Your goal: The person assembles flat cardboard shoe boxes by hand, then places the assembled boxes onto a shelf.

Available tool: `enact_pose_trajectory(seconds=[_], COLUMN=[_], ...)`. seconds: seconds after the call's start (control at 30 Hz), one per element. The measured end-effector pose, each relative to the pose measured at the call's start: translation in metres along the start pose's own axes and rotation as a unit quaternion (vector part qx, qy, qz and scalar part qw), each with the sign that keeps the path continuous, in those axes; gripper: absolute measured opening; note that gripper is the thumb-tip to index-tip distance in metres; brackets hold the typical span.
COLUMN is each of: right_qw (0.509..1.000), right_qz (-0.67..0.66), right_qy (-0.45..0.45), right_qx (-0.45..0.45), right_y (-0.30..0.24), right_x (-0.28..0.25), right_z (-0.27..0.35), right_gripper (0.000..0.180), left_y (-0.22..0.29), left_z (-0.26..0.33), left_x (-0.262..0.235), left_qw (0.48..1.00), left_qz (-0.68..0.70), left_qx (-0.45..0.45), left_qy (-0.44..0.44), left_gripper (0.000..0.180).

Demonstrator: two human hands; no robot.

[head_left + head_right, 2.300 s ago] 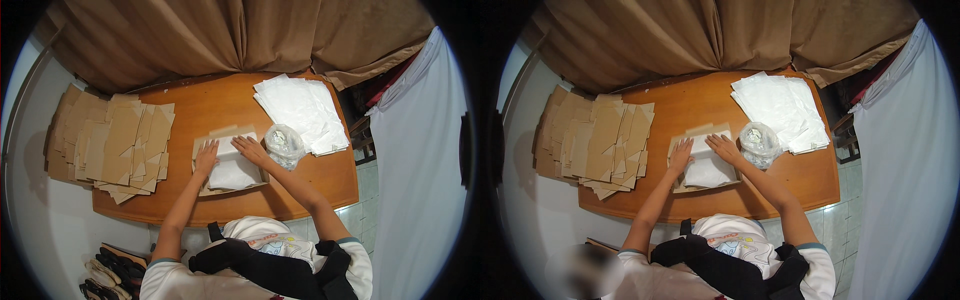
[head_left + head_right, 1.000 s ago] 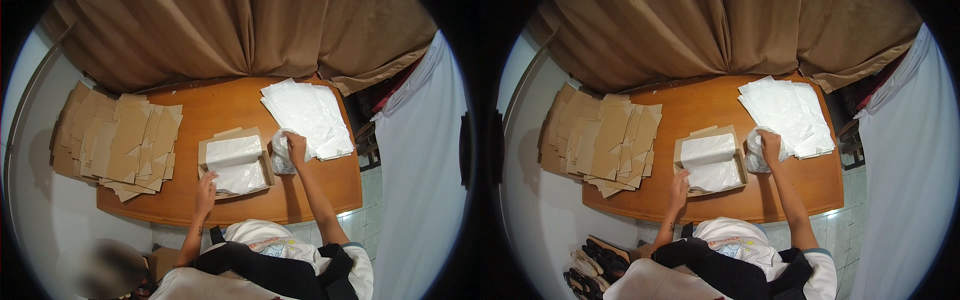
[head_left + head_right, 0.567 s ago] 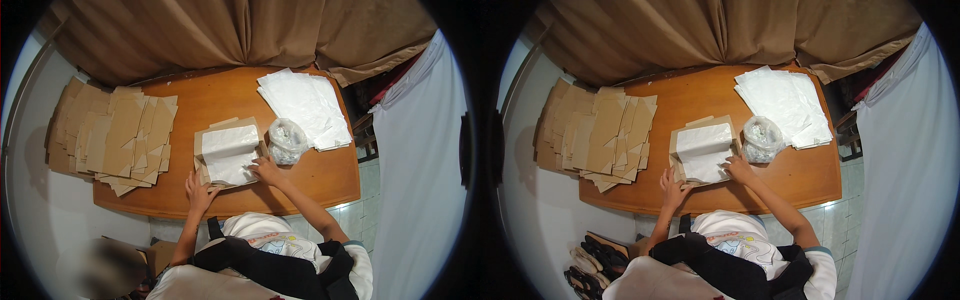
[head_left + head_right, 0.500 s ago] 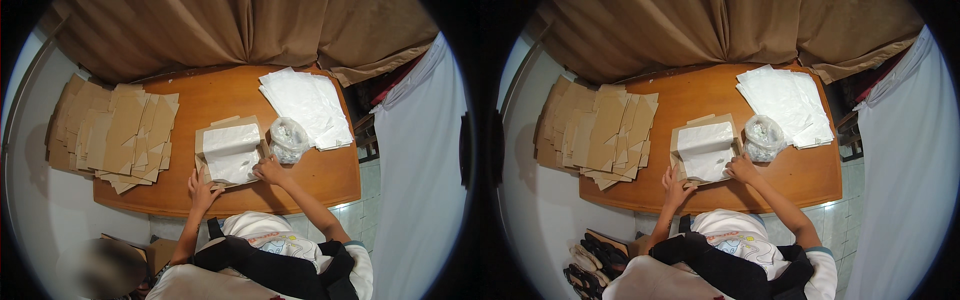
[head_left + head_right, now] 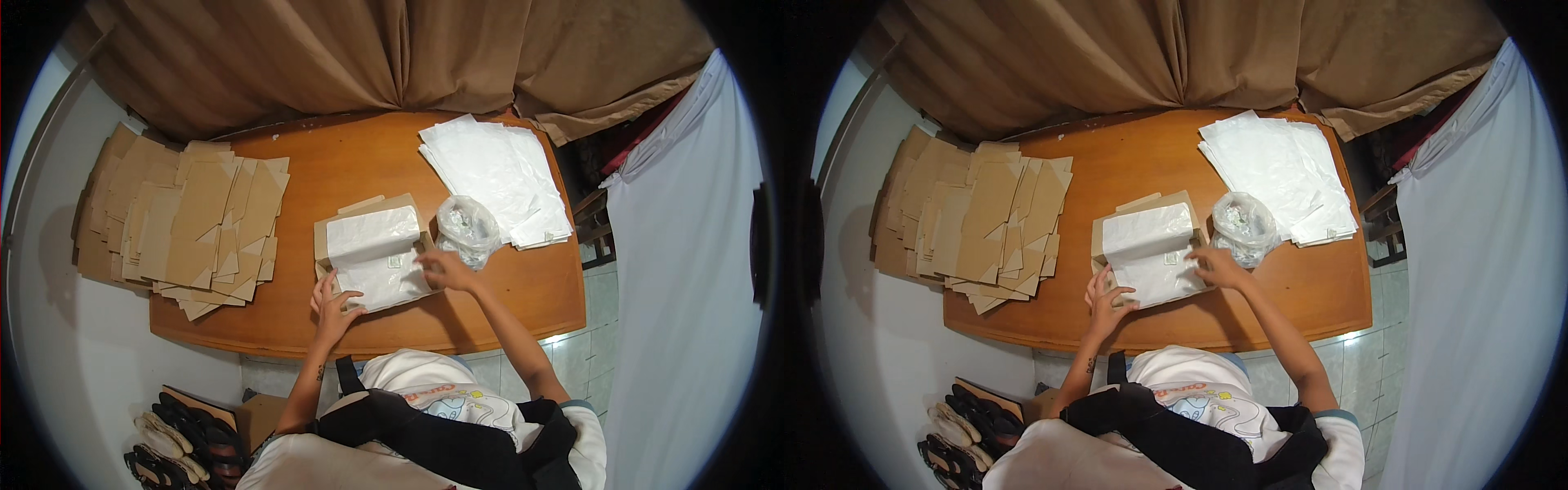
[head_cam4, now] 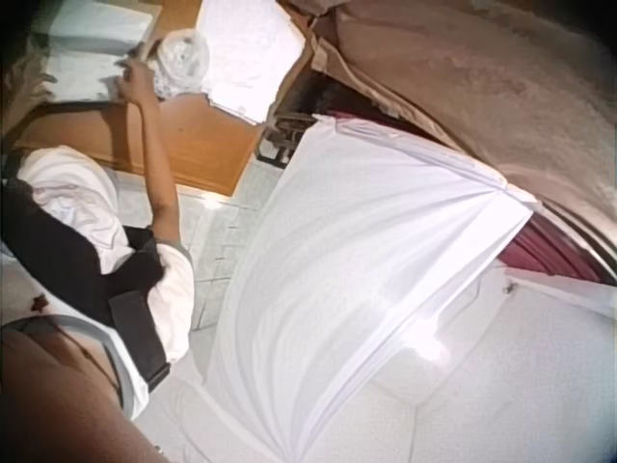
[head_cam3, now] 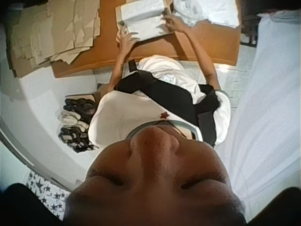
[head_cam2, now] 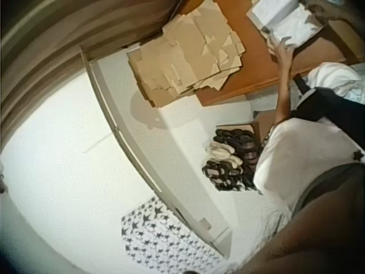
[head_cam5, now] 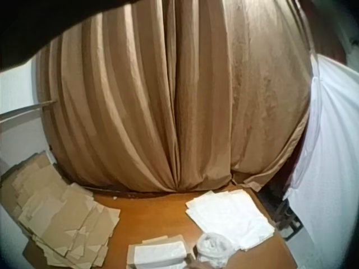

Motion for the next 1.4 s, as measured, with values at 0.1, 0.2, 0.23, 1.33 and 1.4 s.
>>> enact_pose_trajectory(seconds=[0.1, 0.2, 0.23, 1.33, 1.4], right_qw=[0.985, 0.954, 0.953, 0.975, 0.971], right_qz=[-0.003, -0.006, -0.008, 0.078, 0.094], right_qy=[0.169, 0.299, 0.3, 0.204, 0.218], right_qx=[-0.039, -0.037, -0.04, -0.037, -0.028], right_y=[-0.004, 0.026, 0.029, -0.033, -0.032], right_x=[-0.019, -0.027, -0.027, 0.041, 0.041], right_z=[-0.036, -0.081, -0.096, 0.012, 0.01], right_gripper=[0.036, 0.04, 0.04, 0.066, 0.058], left_y=[-0.01, -0.028, -0.039, -0.024, -0.023], left_z=[-0.008, -0.028, -0.036, -0.005, -0.007], left_x=[-0.006, -0.004, -0.005, 0.023, 0.023], left_qw=[0.999, 0.995, 0.988, 0.975, 0.975], left_qz=[-0.022, -0.037, -0.041, 0.127, 0.122], left_qx=[-0.013, -0.049, -0.095, -0.027, -0.016], left_qy=[0.025, 0.073, 0.112, 0.179, 0.186], left_gripper=[0.028, 0.035, 0.039, 0.072, 0.07])
Point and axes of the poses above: each hand's wrist, its own z-axis away from the middle knuckle, its own x-axis out of the palm, y = z × x, the point moved 2 cm from there along -z, towards the middle knuckle, and after that the axes turned 5 degrees about x, right-handed, at the moved point
